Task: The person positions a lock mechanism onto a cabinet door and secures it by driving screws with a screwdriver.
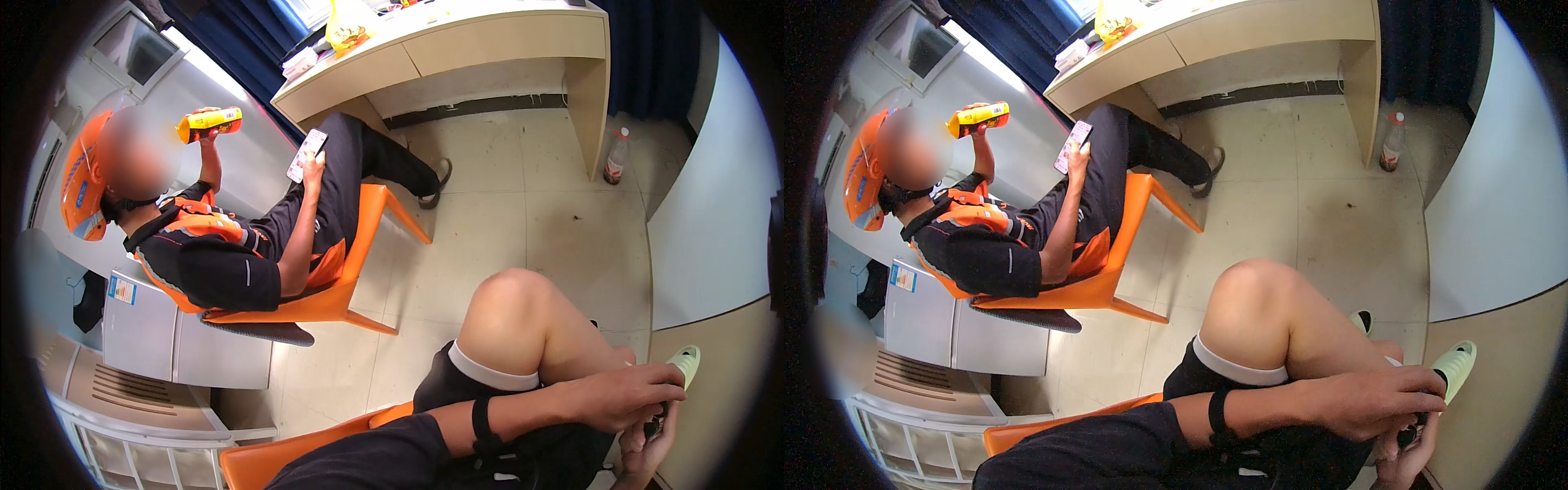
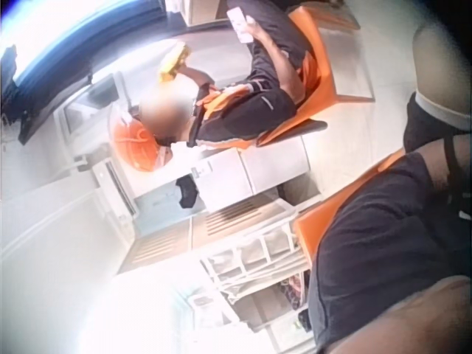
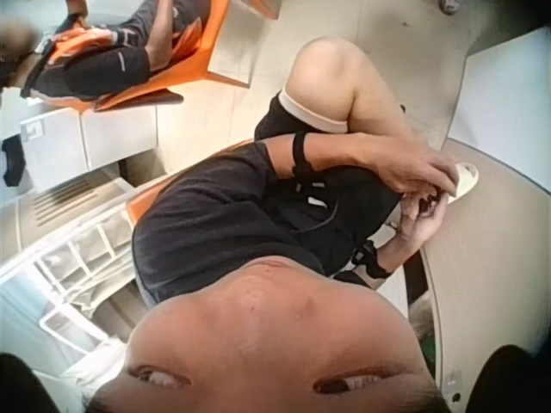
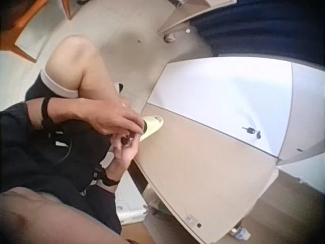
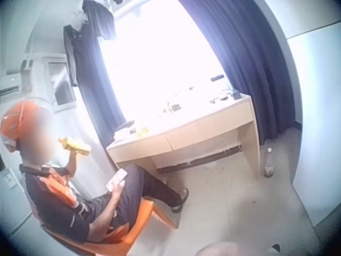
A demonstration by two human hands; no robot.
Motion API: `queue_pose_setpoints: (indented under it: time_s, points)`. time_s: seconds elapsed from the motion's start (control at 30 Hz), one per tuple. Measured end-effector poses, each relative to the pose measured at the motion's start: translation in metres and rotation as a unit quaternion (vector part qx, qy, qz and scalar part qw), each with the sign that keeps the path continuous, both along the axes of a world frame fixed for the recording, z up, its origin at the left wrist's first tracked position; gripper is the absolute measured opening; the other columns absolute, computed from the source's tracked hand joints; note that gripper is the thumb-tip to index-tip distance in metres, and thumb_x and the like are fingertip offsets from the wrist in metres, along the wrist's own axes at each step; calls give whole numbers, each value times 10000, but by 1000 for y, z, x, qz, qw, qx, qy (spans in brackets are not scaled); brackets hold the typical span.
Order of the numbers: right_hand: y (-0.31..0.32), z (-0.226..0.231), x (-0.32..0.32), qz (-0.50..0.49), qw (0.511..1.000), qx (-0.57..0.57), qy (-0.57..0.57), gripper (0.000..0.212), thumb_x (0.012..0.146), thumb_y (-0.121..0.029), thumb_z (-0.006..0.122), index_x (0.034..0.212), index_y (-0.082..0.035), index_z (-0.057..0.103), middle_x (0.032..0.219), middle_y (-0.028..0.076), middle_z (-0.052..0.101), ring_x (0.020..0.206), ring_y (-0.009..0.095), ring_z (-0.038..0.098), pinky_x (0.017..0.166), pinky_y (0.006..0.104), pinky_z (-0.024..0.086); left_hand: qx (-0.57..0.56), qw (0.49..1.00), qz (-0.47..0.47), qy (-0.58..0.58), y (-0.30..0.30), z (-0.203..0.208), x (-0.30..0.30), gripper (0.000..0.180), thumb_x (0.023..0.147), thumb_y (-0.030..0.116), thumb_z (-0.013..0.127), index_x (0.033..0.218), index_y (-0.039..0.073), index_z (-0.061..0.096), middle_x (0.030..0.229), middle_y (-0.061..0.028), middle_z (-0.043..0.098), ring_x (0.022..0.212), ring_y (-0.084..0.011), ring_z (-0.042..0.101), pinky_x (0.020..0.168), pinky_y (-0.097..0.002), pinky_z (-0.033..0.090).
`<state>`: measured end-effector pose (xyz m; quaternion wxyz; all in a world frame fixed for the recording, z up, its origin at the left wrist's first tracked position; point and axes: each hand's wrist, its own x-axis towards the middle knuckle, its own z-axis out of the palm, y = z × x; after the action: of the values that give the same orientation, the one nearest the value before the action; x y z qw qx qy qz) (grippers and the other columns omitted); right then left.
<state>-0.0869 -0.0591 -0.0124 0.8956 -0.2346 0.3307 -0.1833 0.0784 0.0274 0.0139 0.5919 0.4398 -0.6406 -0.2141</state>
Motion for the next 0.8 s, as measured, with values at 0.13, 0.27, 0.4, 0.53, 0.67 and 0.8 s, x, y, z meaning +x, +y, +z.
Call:
queue_pose_setpoints:
  time_s: [0.13, 0.27, 0.4, 0.53, 0.67, 0.8]
  points:
    - [-1, -11, -19, 104, 989, -19, -103, 292, 954, -318, 394, 1125, -104, 495, 636, -36, 450, 418, 36, 367, 366, 150, 305, 91, 995, -41, 20, 4, 11, 2, 337, 795, 13, 536, 1125, 1, 468, 1130, -156, 448, 943, -348, 509, 797, -378, 422]
    - [16, 2, 4, 10, 963, -266, 37, 326, 936, -215, 466, 1206, -50, 387, 593, -36, 380, 414, 32, 292, 351, 179, 227, 118, 993, -14, 24, 2, 1, 4, 281, 813, 80, 556, 1079, 24, 483, 1164, -134, 459, 937, -336, 506, 806, -380, 383]
    - [14, -9, -9, 24, 804, -565, 184, 185, 910, -119, 504, 1010, 10, 417, 978, 87, 438, 926, 161, 425, 845, 259, 347, 85, 993, 42, 76, 6, 1, 4, 172, 818, 117, 578, 945, 34, 498, 1074, -92, 510, 842, -301, 515, 738, -358, 397]
    - [19, 1, -4, -31, 783, -591, 190, 150, 901, -104, 517, 963, 5, 435, 922, 70, 448, 867, 147, 438, 792, 248, 367, 83, 993, 6, 85, 4, 6, 6, 259, 816, 135, 590, 1047, 45, 514, 1106, -123, 511, 938, -299, 466, 845, -372, 332]
    - [24, 12, 3, -62, 801, -572, 167, 127, 889, -89, 532, 903, -7, 435, 856, 55, 455, 783, 125, 431, 737, 239, 362, 123, 980, -10, 158, 5, 8, 6, 390, 830, 192, 609, 1158, 21, 489, 1065, -141, 522, 955, -282, 468, 847, -355, 353]
    - [23, 20, 11, -72, 711, -678, 174, 125, 875, -86, 549, 890, -5, 456, 787, 67, 505, 652, 125, 453, 637, 222, 378, 160, 979, -34, 119, 7, 10, 15, 469, 828, 238, 625, 1200, -4, 473, 981, -146, 527, 920, -281, 471, 832, -342, 371]
